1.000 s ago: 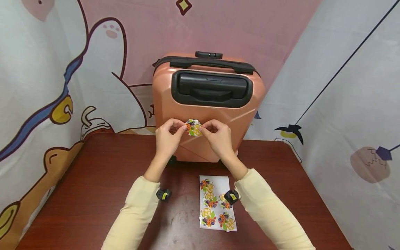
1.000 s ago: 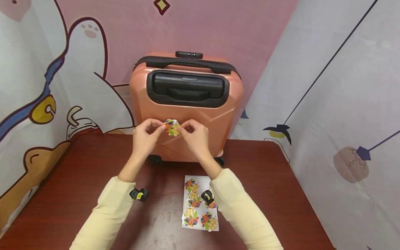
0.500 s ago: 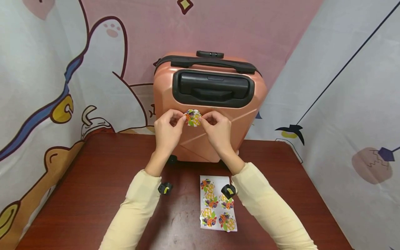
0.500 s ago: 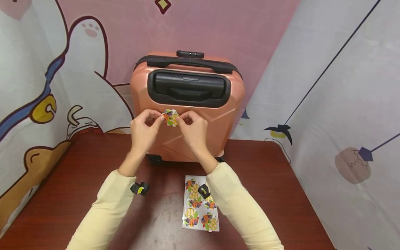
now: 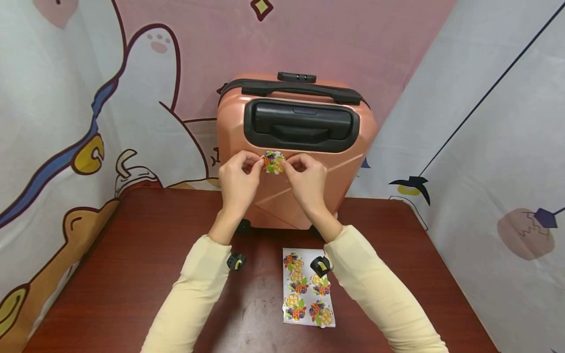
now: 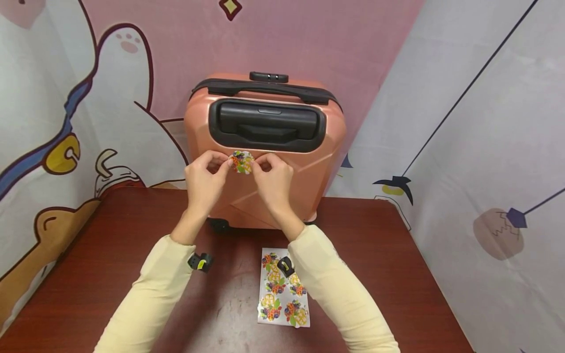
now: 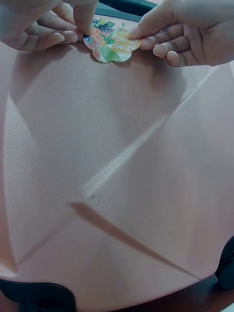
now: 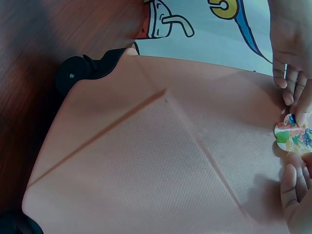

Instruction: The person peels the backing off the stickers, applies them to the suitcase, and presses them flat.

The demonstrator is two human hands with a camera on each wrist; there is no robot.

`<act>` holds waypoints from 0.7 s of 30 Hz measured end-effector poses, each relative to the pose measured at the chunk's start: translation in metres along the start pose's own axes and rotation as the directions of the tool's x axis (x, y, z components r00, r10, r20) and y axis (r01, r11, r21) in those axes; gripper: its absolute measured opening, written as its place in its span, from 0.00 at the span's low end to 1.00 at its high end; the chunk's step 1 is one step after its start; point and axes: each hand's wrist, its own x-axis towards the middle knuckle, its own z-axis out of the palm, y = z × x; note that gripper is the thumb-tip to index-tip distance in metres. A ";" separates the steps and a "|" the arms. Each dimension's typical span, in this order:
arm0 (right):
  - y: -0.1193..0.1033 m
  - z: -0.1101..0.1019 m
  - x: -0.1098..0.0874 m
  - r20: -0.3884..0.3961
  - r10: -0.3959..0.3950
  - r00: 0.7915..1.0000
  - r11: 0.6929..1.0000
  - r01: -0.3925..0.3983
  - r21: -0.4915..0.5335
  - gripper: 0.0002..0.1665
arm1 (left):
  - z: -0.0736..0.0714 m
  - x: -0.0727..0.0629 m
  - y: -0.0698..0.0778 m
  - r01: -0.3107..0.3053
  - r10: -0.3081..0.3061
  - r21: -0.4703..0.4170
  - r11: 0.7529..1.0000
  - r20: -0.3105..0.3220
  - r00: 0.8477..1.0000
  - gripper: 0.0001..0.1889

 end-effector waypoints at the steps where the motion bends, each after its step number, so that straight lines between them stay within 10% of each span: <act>1: 0.000 0.000 0.000 -0.002 -0.003 1.000 1.000 0.003 -0.002 0.06 | 0.000 0.000 0.000 -0.001 0.001 0.007 1.000 -0.003 1.000 0.04; 14: 0.000 0.003 0.000 -0.031 -0.018 0.999 0.999 0.017 -0.029 0.07 | -0.001 0.000 -0.002 -0.011 0.013 0.070 0.997 -0.023 1.000 0.06; 21: 0.007 0.001 -0.002 0.001 -0.003 1.000 1.000 0.003 0.017 0.06 | -0.009 0.003 -0.002 0.077 -0.061 -0.083 0.994 0.180 0.982 0.04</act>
